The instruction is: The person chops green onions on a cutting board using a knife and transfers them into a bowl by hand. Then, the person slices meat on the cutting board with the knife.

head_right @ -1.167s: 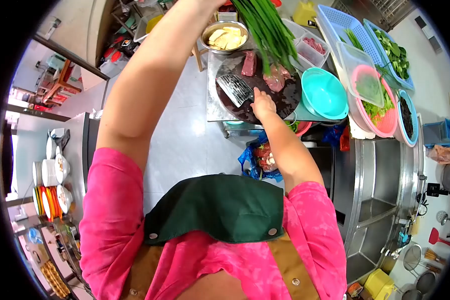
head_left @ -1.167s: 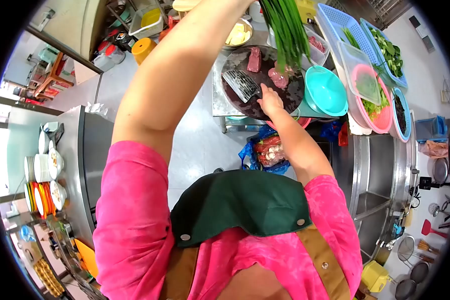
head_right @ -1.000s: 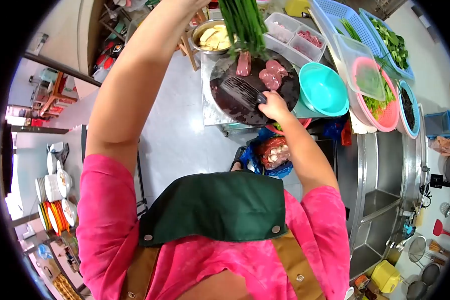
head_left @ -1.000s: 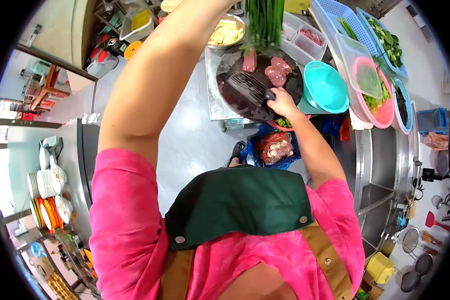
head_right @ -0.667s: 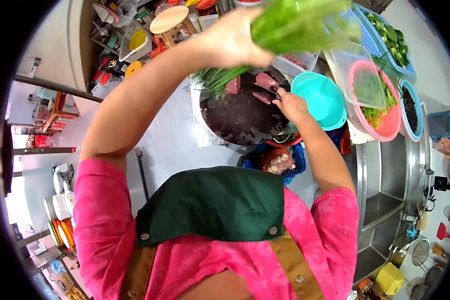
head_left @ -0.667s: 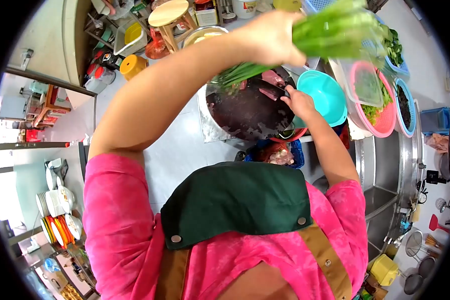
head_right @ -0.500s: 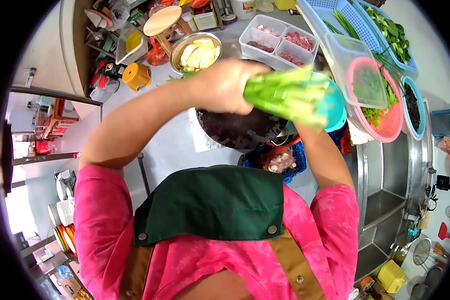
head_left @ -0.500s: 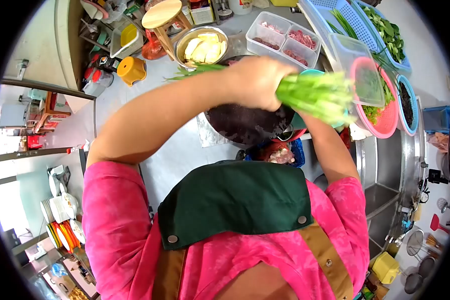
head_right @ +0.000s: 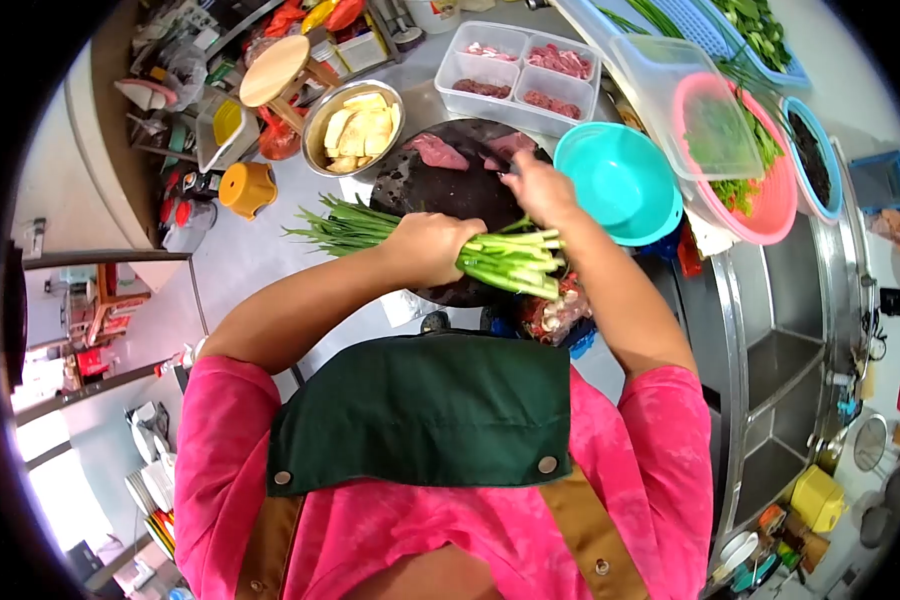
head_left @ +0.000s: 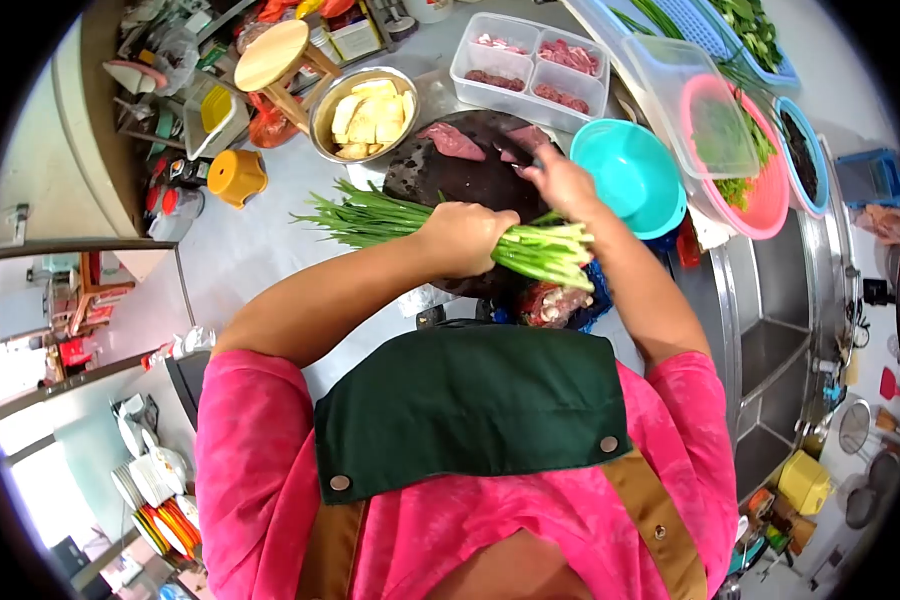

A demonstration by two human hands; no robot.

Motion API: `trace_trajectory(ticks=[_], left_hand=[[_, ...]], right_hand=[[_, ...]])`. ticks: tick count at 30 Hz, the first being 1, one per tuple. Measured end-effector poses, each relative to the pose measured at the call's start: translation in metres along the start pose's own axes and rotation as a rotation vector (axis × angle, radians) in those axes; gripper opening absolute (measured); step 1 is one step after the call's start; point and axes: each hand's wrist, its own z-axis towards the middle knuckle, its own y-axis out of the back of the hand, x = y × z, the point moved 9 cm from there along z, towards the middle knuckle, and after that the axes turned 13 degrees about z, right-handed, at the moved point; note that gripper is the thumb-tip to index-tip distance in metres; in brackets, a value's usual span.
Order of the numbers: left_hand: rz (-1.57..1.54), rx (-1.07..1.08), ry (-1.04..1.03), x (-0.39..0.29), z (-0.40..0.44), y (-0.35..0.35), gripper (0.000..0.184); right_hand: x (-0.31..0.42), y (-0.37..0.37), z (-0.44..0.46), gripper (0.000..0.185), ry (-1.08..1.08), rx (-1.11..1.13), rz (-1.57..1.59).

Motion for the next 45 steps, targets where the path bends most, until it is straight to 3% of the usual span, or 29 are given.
trace_trajectory(ticks=[5, 7, 8, 11, 15, 24, 30, 40, 45], left_hand=[[0.08, 0.024, 0.158, 0.055, 0.021, -0.079, 0.039], [0.152, -0.002, 0.251, 0.072, 0.02, -0.091, 0.064], [0.15, -0.003, 0.231, 0.067, 0.022, -0.091, 0.064], [0.209, -0.039, 0.274, 0.058, 0.017, -0.091, 0.089], [0.238, -0.027, 0.237, 0.058, 0.019, -0.101, 0.083], [0.257, 0.13, 0.222, 0.06, 0.028, -0.112, 0.073], [0.223, 0.117, 0.23, 0.064, 0.032, -0.119, 0.071], [0.177, 0.069, 0.178, 0.064, 0.032, -0.11, 0.066], [0.179, 0.067, 0.23, 0.064, 0.028, -0.109, 0.063]], right_hand=[[-0.003, 0.061, -0.062, 0.032, -0.01, -0.192, 0.191], [0.011, 0.062, -0.102, 0.033, -0.062, -0.24, 0.208], [0.019, 0.059, -0.12, 0.034, -0.082, -0.256, 0.227], [0.036, 0.029, -0.159, 0.035, -0.111, -0.235, 0.205], [0.026, -0.015, -0.172, 0.036, -0.346, -0.141, 0.187], [0.045, 0.004, -0.161, 0.027, -0.342, -0.166, 0.056], [0.03, -0.015, -0.146, 0.028, -0.343, -0.068, 0.072], [0.013, -0.054, -0.119, 0.028, -0.419, -0.173, 0.127], [0.015, -0.051, -0.135, 0.027, -0.428, -0.064, 0.158]])
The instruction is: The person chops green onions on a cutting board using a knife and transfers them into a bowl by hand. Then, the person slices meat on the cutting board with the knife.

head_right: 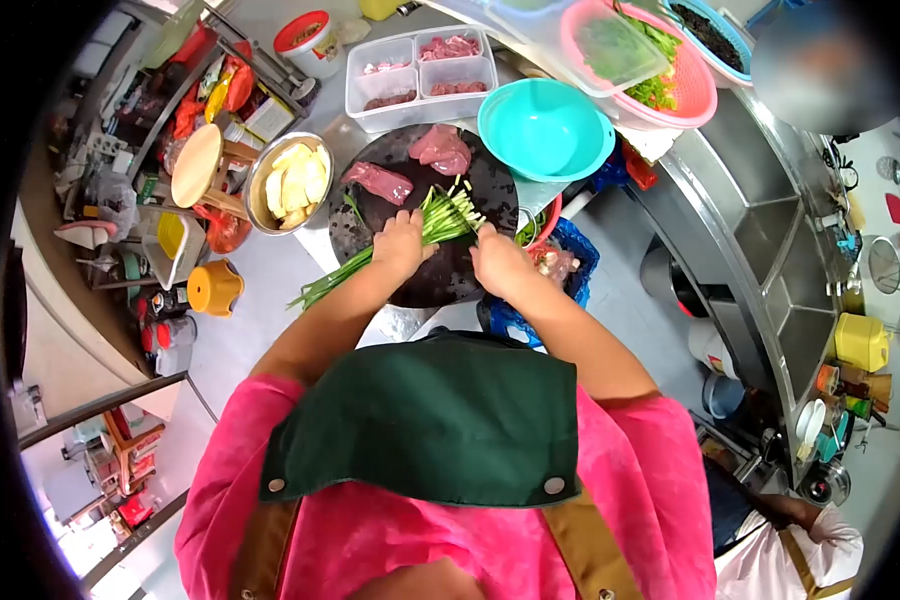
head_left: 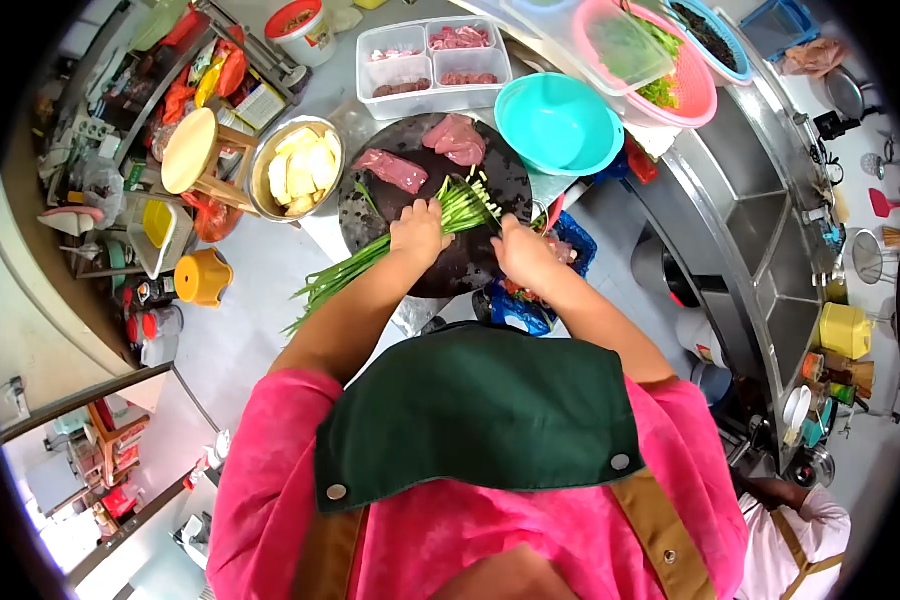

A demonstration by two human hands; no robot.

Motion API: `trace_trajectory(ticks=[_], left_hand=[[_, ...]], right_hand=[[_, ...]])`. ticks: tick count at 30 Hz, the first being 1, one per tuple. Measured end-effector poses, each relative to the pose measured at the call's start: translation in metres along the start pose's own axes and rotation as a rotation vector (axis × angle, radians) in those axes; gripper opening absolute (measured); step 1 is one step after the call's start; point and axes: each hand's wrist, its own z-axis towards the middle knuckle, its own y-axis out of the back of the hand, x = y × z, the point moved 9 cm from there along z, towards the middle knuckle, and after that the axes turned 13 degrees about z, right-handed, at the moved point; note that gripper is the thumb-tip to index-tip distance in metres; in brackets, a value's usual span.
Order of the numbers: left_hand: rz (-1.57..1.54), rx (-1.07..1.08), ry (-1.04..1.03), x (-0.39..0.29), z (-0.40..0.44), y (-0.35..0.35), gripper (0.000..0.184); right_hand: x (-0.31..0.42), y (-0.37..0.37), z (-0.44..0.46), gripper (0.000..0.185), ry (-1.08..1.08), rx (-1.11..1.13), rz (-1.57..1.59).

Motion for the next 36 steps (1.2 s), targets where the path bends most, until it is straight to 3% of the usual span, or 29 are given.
trace_trajectory(ticks=[9, 11, 15, 17, 19, 21, 23, 25, 27, 29, 31, 34, 36], left_hand=[[0.016, 0.001, -0.059, 0.001, -0.014, 0.004, 0.066], [-0.057, -0.101, 0.126, 0.023, -0.007, 0.009, 0.064], [-0.145, -0.156, 0.212, 0.037, 0.017, 0.004, 0.066], [-0.173, -0.16, 0.22, 0.032, 0.017, 0.008, 0.074], [0.05, -0.511, 0.214, 0.019, 0.001, 0.05, 0.08], [0.057, -0.537, 0.19, 0.007, -0.007, 0.068, 0.079], [-0.049, -0.452, -0.231, -0.043, -0.014, 0.07, 0.069], [-0.229, -0.536, -0.544, -0.085, -0.021, 0.037, 0.057], [-0.372, -0.452, -0.48, -0.095, -0.007, 0.019, 0.057], [-0.485, -0.591, -0.166, -0.073, 0.019, 0.012, 0.063], [-0.553, -0.527, -0.093, -0.07, 0.041, 0.004, 0.067], [-0.459, -0.567, 0.043, -0.067, 0.063, 0.003, 0.058], [-0.554, -0.631, -0.009, -0.076, 0.055, 0.003, 0.049]], right_hand=[[0.004, -0.017, 0.011, 0.023, 0.027, -0.096, 0.059], [-0.007, -0.007, -0.003, 0.024, 0.005, -0.172, 0.124], [-0.045, 0.016, -0.041, 0.028, 0.08, -0.425, 0.283], [-0.071, 0.015, -0.054, 0.028, 0.007, -0.414, 0.568], [-0.09, 0.002, -0.066, 0.025, -0.115, -0.325, 0.927], [-0.117, -0.012, -0.069, 0.02, -0.198, -0.271, 1.069], [-0.129, -0.023, -0.065, 0.018, -0.198, -0.262, 1.222], [-0.132, -0.03, -0.063, 0.016, -0.198, -0.249, 1.379], [-0.134, -0.036, -0.057, 0.014, -0.304, -0.244, 1.413], [-0.134, -0.043, -0.047, 0.015, -0.342, -0.25, 1.453], [-0.129, -0.046, -0.036, 0.016, -0.346, -0.24, 1.448], [-0.11, -0.048, -0.024, 0.015, -0.347, -0.172, 1.381], [-0.101, -0.054, -0.019, 0.015, -0.319, -0.112, 1.37]])
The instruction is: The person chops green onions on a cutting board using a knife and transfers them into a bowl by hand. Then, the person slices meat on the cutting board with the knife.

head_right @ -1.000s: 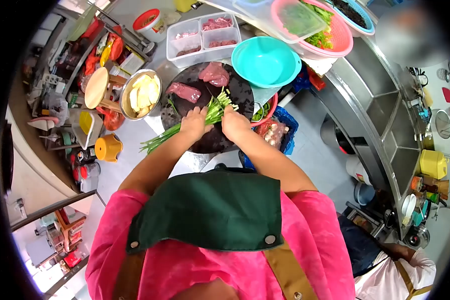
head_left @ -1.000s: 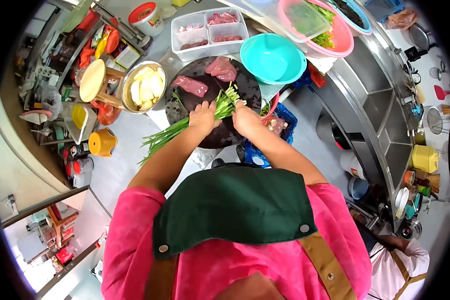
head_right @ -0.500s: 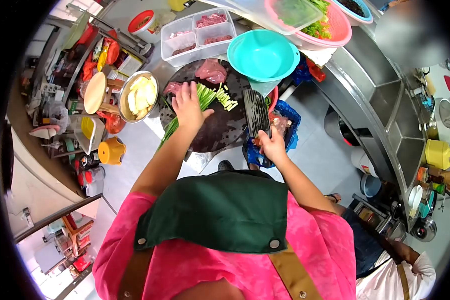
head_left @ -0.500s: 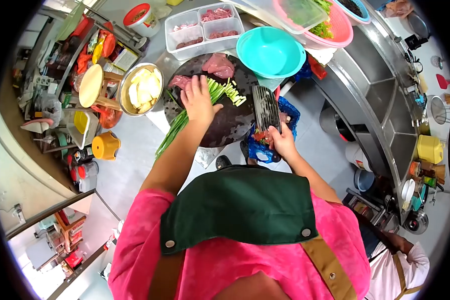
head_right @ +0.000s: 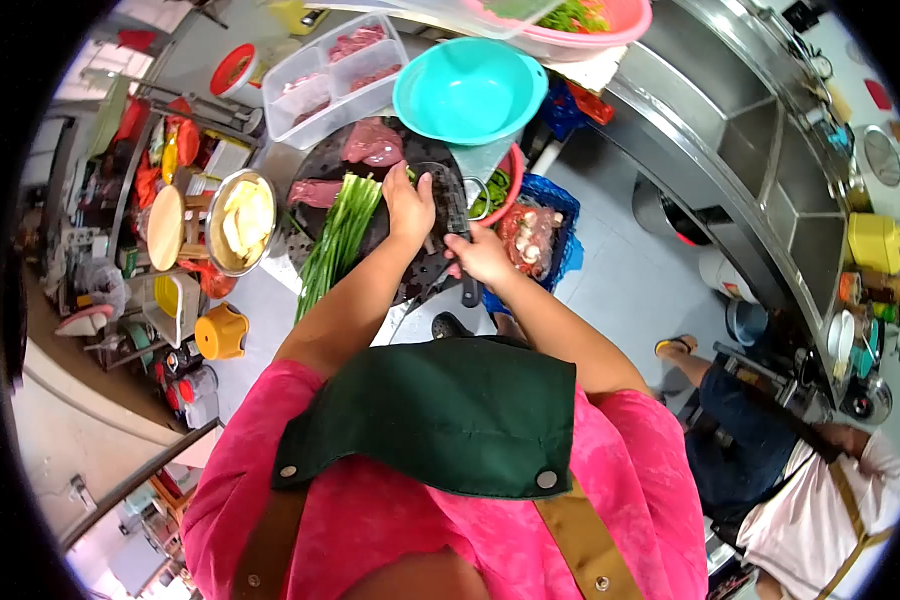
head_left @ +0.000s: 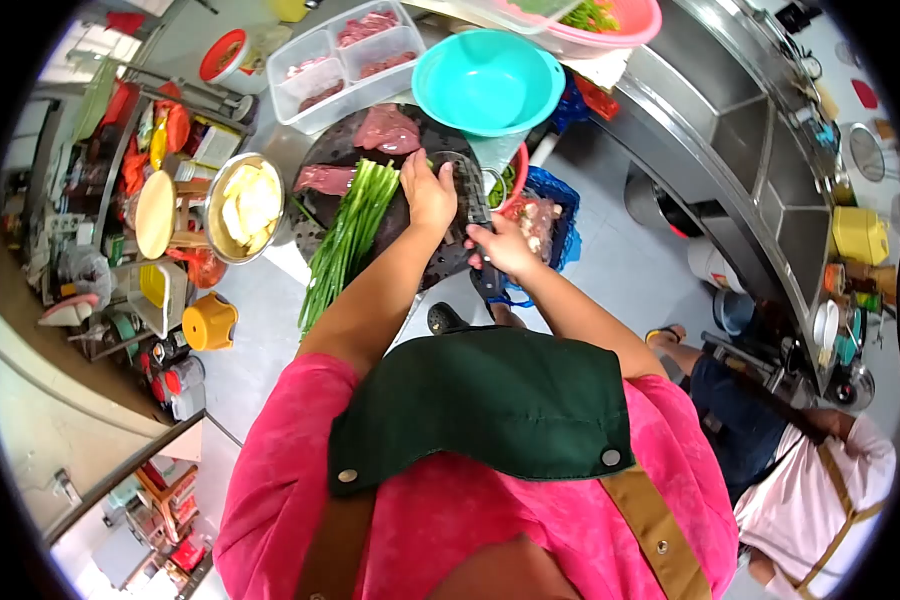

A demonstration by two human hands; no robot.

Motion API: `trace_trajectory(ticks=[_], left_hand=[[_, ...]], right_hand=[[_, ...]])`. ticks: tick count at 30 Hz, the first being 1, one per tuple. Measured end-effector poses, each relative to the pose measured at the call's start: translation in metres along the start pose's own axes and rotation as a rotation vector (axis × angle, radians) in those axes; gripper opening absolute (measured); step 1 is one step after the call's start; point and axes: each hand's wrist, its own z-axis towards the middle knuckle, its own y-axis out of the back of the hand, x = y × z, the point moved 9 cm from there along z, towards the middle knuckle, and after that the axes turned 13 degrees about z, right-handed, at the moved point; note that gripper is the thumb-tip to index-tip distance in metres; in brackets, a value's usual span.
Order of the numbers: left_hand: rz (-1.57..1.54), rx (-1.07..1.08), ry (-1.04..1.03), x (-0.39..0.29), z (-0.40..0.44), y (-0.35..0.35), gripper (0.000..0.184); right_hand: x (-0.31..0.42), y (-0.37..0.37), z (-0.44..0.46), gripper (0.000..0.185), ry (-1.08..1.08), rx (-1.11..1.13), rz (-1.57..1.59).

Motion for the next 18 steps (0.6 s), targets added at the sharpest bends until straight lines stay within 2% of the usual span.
trace_trajectory(ticks=[3, 7, 8, 9, 10, 11, 13, 15, 16, 18], left_hand=[[-0.139, -0.031, -0.077, -0.018, -0.025, 0.003, 0.034], [-0.241, 0.032, -0.186, -0.06, -0.042, 0.004, 0.027], [-0.271, 0.041, -0.239, -0.074, -0.047, -0.001, 0.024], [-0.327, 0.05, -0.271, -0.089, -0.054, -0.006, 0.022], [-0.386, 0.047, -0.296, -0.106, -0.059, -0.007, 0.021], [-0.431, 0.046, -0.324, -0.115, -0.063, -0.016, 0.023], [-0.52, 0.147, -0.249, -0.118, -0.065, -0.044, 0.021], [-0.457, 0.348, -0.178, -0.109, -0.064, -0.068, 0.021], [-0.429, 0.345, -0.223, -0.109, -0.06, -0.06, 0.019], [-0.463, 0.44, -0.259, -0.113, -0.049, -0.029, 0.016]], right_hand=[[0.0, -0.003, -0.012, 0.018, -0.022, 0.033, -0.028], [-0.004, 0.037, -0.041, 0.019, 0.004, 0.014, -0.005], [0.001, 0.047, -0.054, 0.019, 0.017, -0.023, -0.024], [0.012, 0.054, -0.069, 0.018, 0.118, -0.034, -0.049], [0.022, 0.062, -0.086, 0.017, 0.132, -0.141, -0.09], [0.034, 0.071, -0.1, 0.019, 0.196, -0.234, -0.273], [0.047, 0.092, -0.109, 0.023, 0.301, -0.399, -0.79], [0.057, 0.104, -0.11, 0.025, 0.237, -0.512, -1.129], [0.051, 0.115, -0.103, 0.025, 0.155, -0.492, -1.194], [0.05, 0.131, -0.097, 0.023, 0.189, -0.503, -1.244]])
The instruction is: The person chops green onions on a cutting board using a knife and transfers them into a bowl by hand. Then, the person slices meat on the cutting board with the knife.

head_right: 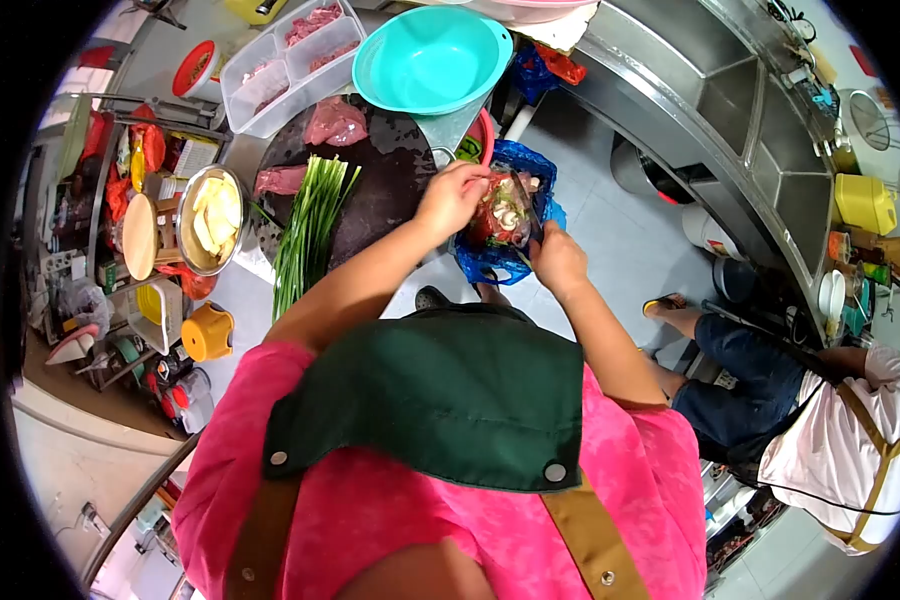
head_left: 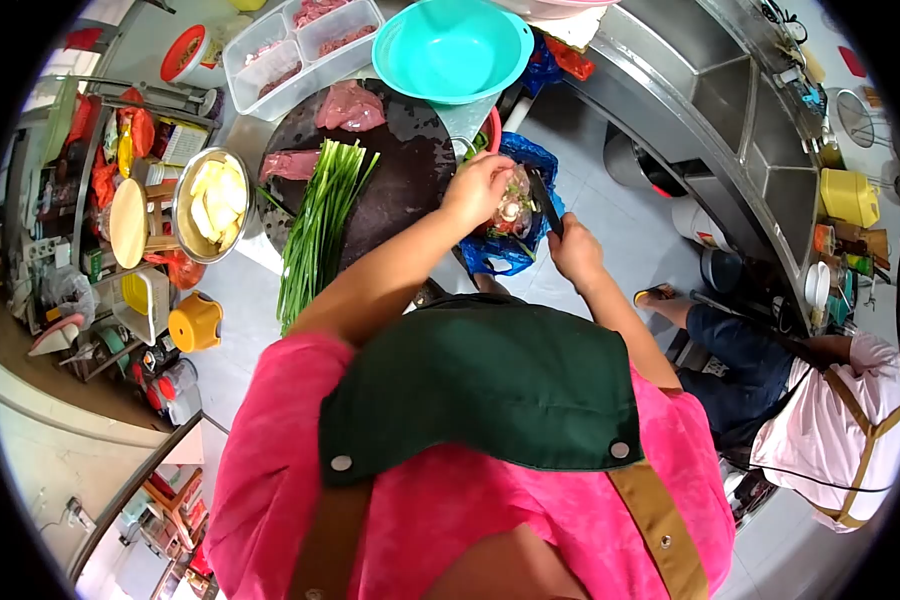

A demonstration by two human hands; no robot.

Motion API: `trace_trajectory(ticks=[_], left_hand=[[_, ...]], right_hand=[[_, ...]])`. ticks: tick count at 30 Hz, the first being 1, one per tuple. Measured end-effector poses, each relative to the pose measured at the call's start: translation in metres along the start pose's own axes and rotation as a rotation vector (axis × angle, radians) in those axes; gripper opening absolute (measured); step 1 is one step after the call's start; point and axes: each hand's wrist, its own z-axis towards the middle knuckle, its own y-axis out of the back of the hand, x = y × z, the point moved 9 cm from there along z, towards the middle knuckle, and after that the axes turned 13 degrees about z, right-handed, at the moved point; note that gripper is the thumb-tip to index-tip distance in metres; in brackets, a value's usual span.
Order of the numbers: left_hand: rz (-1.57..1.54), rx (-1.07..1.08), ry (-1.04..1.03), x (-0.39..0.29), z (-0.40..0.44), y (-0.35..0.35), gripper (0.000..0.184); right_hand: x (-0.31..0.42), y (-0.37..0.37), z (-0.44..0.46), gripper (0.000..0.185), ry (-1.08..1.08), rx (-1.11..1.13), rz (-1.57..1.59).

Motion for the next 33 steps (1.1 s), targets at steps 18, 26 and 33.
trace_trajectory(ticks=[18, 26, 33], left_hand=[[0.878, -0.027, 0.42, 0.104, -0.108, 0.171, 0.078], [0.888, 0.102, 0.496, 0.093, -0.105, 0.152, 0.071], [0.864, 0.176, 0.517, 0.097, -0.102, 0.148, 0.068]], right_hand=[[0.185, 0.013, -0.028, 0.023, 0.666, 0.067, 0.125], [0.241, -0.036, -0.014, 0.021, 0.578, 0.296, -0.173], [0.262, -0.06, 0.007, 0.021, 0.539, 0.381, -0.2]])
